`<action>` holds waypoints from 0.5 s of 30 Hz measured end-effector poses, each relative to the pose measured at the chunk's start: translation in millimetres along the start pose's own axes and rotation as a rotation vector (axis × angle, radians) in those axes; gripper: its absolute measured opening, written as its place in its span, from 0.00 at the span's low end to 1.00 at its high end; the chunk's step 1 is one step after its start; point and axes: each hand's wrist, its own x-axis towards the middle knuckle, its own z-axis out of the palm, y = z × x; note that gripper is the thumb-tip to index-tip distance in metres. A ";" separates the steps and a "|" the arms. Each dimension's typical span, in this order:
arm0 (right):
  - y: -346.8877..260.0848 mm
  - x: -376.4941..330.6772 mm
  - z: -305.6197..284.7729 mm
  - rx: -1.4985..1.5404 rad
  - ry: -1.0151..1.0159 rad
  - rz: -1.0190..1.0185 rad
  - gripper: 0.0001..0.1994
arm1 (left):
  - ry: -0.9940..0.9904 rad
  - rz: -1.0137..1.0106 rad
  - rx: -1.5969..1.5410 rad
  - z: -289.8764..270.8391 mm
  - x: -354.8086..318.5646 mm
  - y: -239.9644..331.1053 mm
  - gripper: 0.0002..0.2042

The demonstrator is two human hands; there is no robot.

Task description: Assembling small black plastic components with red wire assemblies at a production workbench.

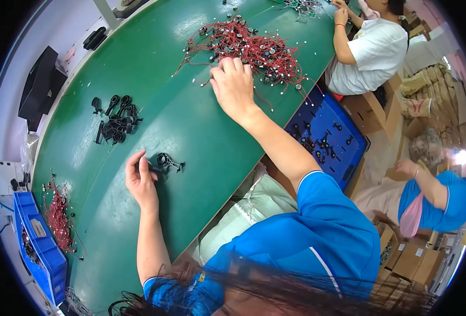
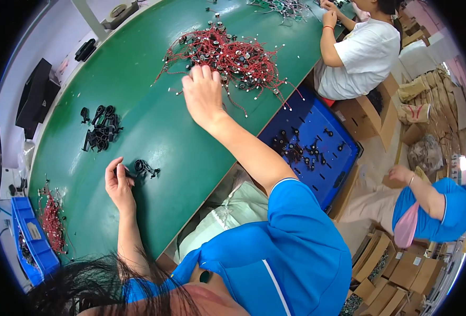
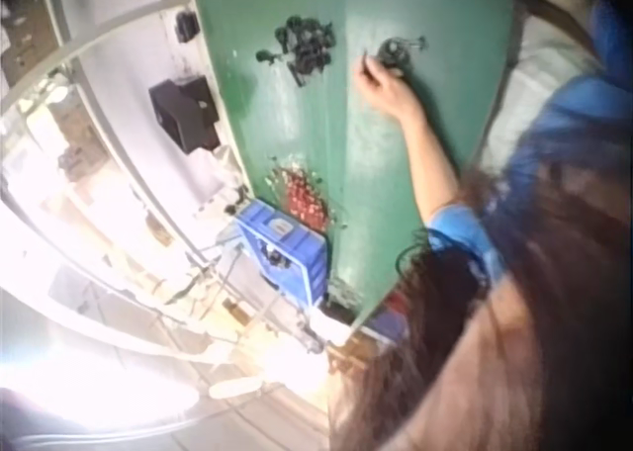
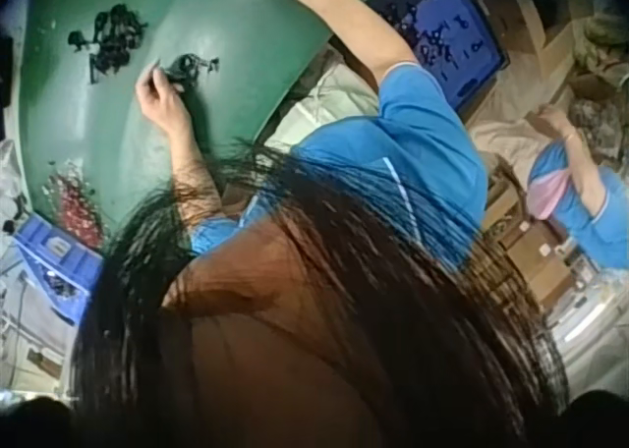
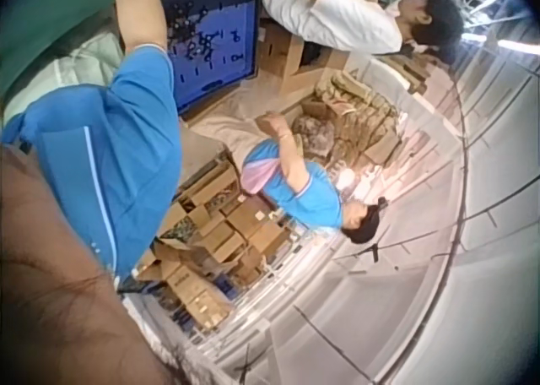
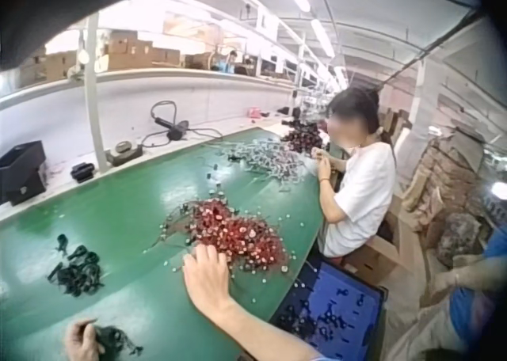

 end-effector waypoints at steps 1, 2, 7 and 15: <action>-2.9 3.2 -5.9 0.059 0.058 -0.014 0.06 | -0.020 -0.021 -0.038 2.5 -0.1 0.4 0.10; -7.0 6.9 -11.7 0.120 0.116 -0.030 0.06 | -0.038 -0.042 -0.077 4.4 -0.4 1.0 0.10; -47.3 25.1 -26.0 0.530 0.145 -0.146 0.05 | -0.063 -0.017 -0.096 3.0 0.3 2.0 0.11; -129.8 -16.3 -25.7 1.217 -0.330 -0.193 0.05 | -0.062 0.049 -0.091 10.3 -5.7 4.8 0.12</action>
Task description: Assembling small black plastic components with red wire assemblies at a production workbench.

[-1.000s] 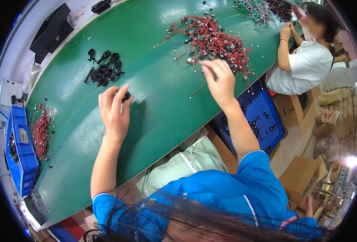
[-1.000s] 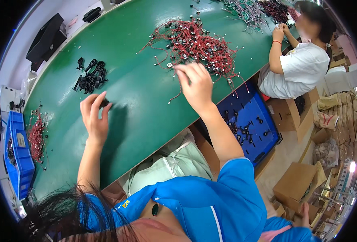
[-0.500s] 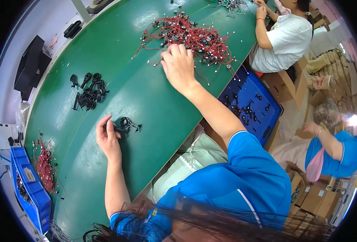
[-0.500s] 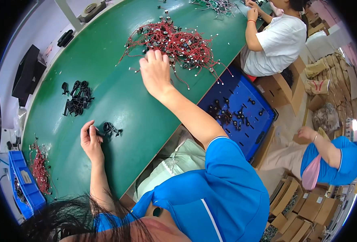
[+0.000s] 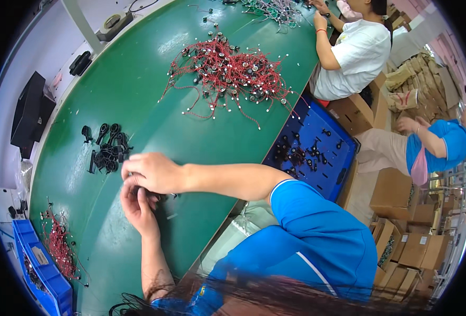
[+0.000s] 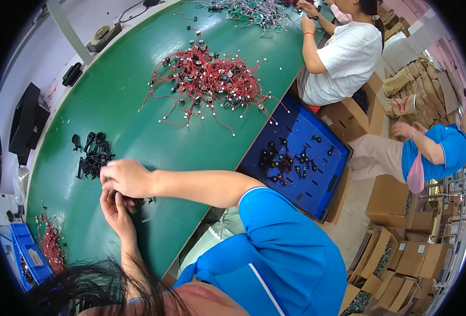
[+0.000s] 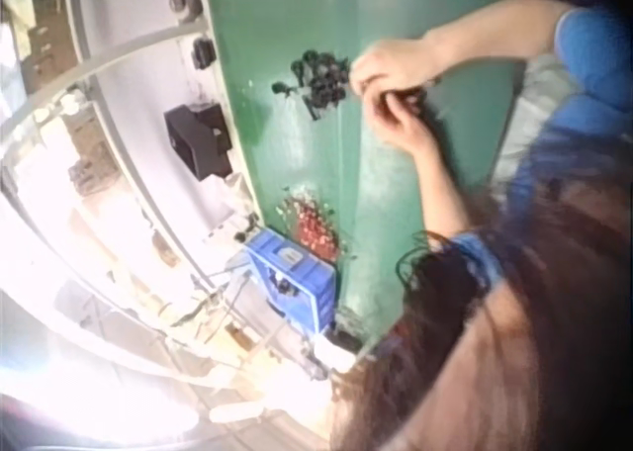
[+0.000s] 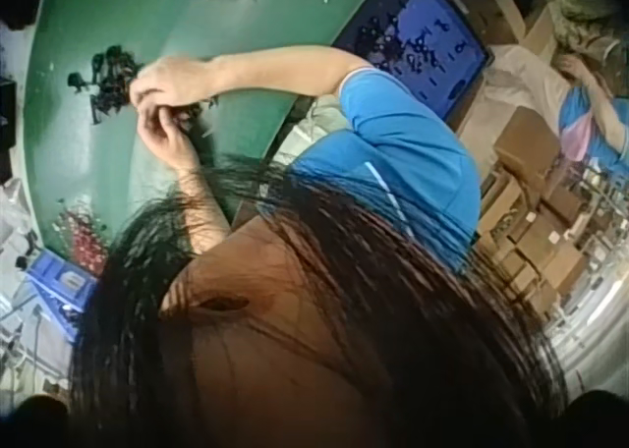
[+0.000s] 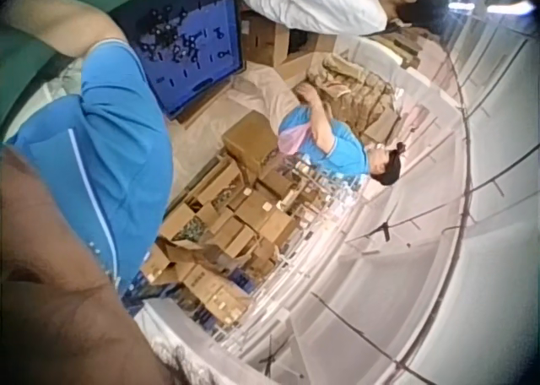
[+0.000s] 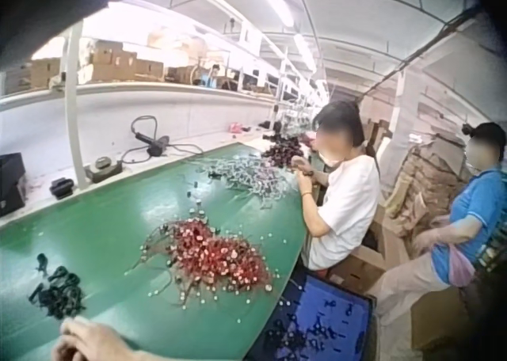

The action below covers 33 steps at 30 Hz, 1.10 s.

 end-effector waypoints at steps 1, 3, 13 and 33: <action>-2.7 -3.9 -0.2 0.064 -0.071 0.078 0.05 | 0.011 0.000 -0.013 1.6 -2.1 0.0 0.12; -5.6 -9.9 -1.0 0.191 -0.215 0.238 0.05 | 0.034 -0.002 -0.039 4.5 -5.8 -0.5 0.11; 8.0 -10.1 0.1 0.333 -0.234 0.155 0.06 | 0.007 -0.026 -0.006 -7.3 -0.9 0.8 0.10; 16.0 -5.4 -12.9 0.598 -0.437 0.456 0.02 | 0.075 -0.034 -0.085 -1.1 2.1 8.8 0.12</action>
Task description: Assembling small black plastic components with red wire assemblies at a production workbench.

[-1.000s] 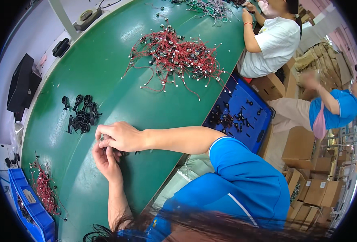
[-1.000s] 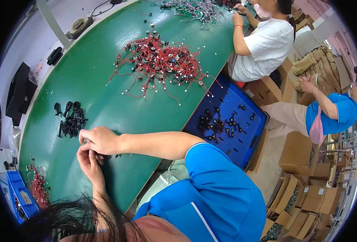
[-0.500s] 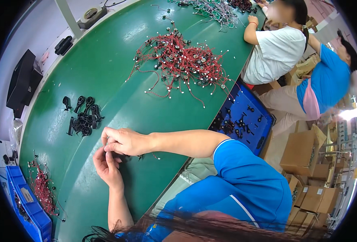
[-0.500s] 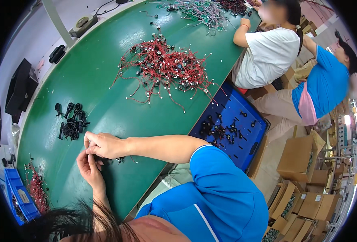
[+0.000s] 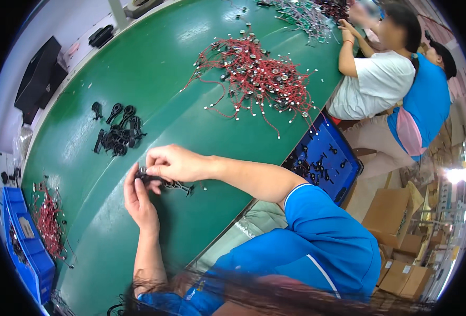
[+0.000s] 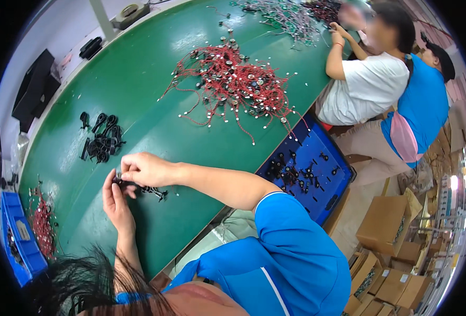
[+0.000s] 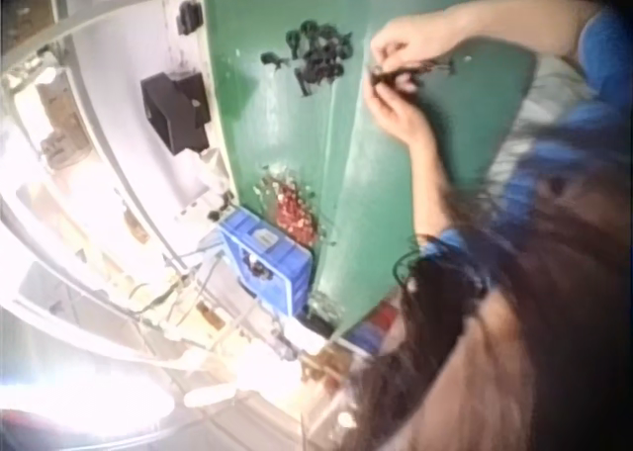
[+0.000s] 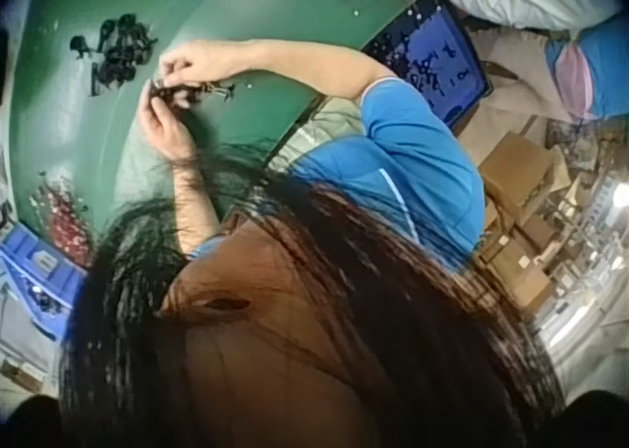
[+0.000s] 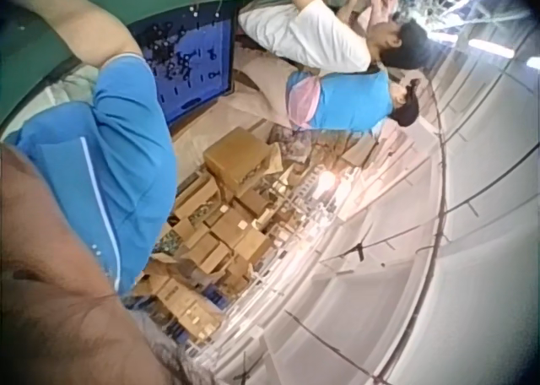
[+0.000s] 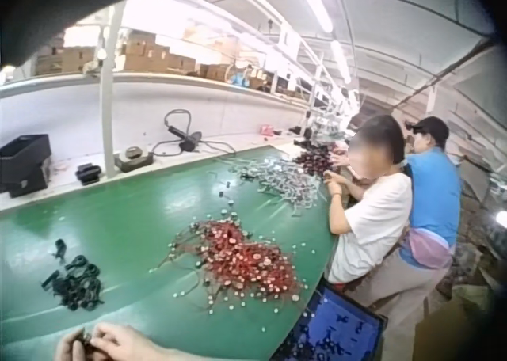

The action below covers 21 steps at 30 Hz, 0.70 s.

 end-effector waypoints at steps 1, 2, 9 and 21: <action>2.7 0.9 2.6 0.067 0.006 -0.010 0.02 | -0.008 -0.005 0.003 -1.2 0.0 -0.6 0.13; 4.8 1.8 4.4 0.134 0.010 -0.018 0.02 | -0.013 -0.011 0.007 -2.2 1.0 -1.3 0.14; -11.6 -2.9 12.0 -0.048 0.073 0.024 0.02 | 0.029 -0.045 -0.110 -5.6 3.1 -2.7 0.14; -3.1 -3.3 17.0 -0.293 0.111 -0.029 0.03 | 0.035 -0.050 -0.199 -2.3 0.4 -7.2 0.13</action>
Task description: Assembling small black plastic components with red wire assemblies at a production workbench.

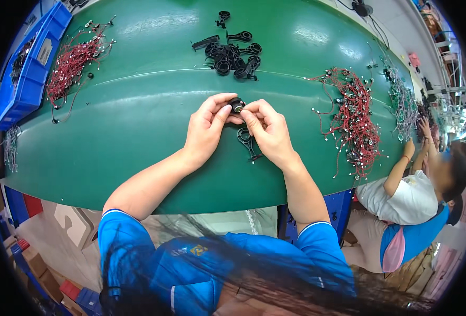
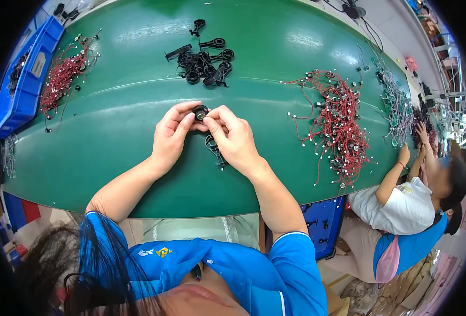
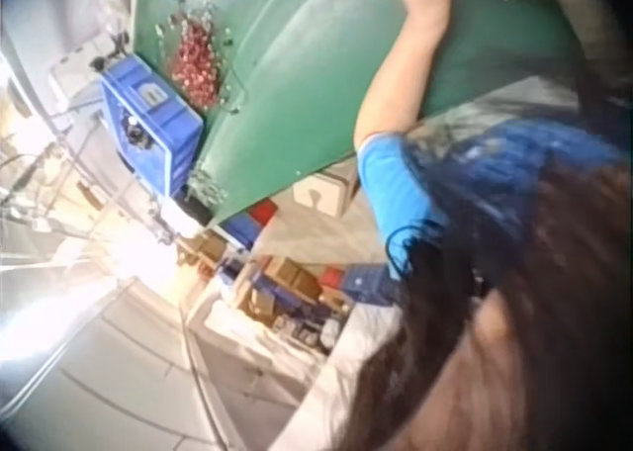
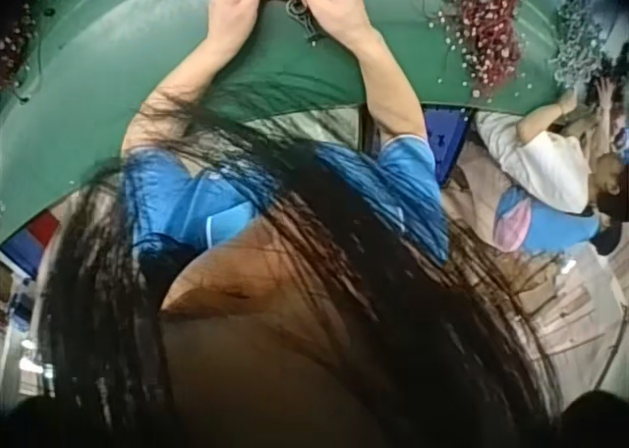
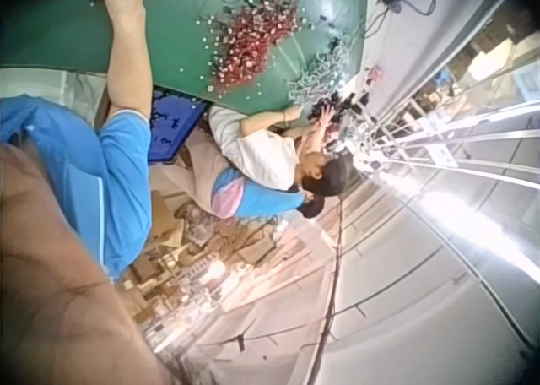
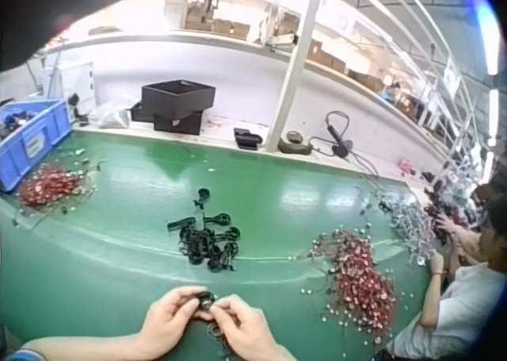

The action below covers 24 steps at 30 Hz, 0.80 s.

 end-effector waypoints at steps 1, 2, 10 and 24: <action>-0.2 -0.1 0.2 -0.039 0.003 -0.006 0.03 | 0.002 0.002 -0.001 -0.2 0.2 -0.6 0.13; -0.3 -0.3 0.6 -0.078 0.006 -0.011 0.03 | 0.004 0.005 -0.002 -0.4 0.3 -1.2 0.13; 1.7 -1.0 -1.7 -0.160 0.030 -0.030 0.05 | -0.004 0.100 0.100 3.7 0.3 -4.5 0.15; -10.5 -1.9 -4.6 -0.065 -0.058 0.087 0.10 | -0.027 0.006 0.173 -0.5 1.4 8.2 0.13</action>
